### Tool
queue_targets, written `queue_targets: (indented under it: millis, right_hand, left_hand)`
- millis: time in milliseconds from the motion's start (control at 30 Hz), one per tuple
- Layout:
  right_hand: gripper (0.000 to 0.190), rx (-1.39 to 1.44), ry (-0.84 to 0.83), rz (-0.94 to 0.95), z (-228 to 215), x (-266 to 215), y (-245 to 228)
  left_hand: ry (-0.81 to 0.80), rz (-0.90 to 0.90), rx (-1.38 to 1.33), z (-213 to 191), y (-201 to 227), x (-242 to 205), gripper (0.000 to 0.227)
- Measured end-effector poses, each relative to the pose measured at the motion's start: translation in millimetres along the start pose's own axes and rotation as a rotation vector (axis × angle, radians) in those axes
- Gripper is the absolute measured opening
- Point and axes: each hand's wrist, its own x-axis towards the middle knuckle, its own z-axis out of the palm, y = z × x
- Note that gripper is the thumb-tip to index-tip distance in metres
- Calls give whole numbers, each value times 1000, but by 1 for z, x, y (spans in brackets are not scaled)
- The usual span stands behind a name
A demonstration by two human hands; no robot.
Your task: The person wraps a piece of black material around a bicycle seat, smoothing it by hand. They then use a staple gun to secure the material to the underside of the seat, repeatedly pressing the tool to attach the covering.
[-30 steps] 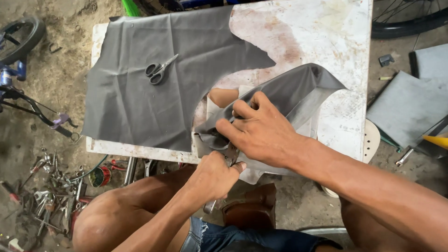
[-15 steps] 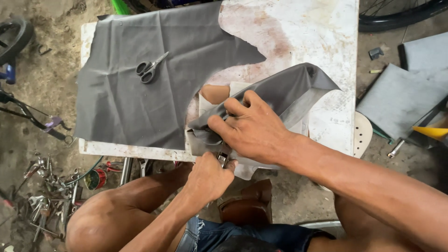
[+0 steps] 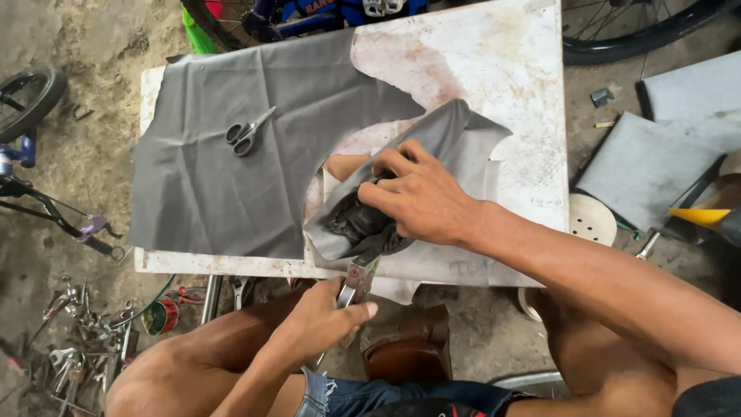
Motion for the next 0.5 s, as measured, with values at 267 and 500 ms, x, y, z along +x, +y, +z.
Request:
queue_targets:
  millis: [267,500]
  right_hand:
    - [33,37,-56,-5,12,8,7]
    - [24,96,-133,53,5,10,-2]
  left_hand:
    - [-4,92,-3,-12,-42,-42,44]
    - [64,211,-290,-45,-102,-46,44]
